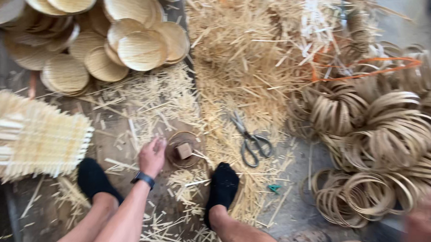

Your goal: The person weaves bamboo strips through a pre-formed wooden frame to create a basket base, using shears to trim excess strips and pressing the weave tight by hand.

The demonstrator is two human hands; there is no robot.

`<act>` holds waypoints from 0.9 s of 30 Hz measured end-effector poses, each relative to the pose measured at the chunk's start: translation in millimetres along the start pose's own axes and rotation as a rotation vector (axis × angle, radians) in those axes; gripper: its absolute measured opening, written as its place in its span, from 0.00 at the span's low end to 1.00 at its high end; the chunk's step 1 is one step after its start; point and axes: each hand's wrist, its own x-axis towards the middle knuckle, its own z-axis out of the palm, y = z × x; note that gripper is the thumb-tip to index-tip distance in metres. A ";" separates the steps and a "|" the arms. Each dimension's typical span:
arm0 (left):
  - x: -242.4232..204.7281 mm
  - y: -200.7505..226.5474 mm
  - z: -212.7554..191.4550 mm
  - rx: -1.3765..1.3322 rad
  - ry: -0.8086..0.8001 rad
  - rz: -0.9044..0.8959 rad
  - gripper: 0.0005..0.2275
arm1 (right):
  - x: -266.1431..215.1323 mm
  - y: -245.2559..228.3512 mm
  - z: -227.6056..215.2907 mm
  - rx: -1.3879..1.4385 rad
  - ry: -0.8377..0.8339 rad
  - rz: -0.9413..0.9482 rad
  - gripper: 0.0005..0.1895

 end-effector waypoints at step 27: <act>-9.0 7.3 57.9 -0.760 -0.101 -0.449 0.09 | -246.3 -281.6 293.0 0.401 -1.481 0.069 0.09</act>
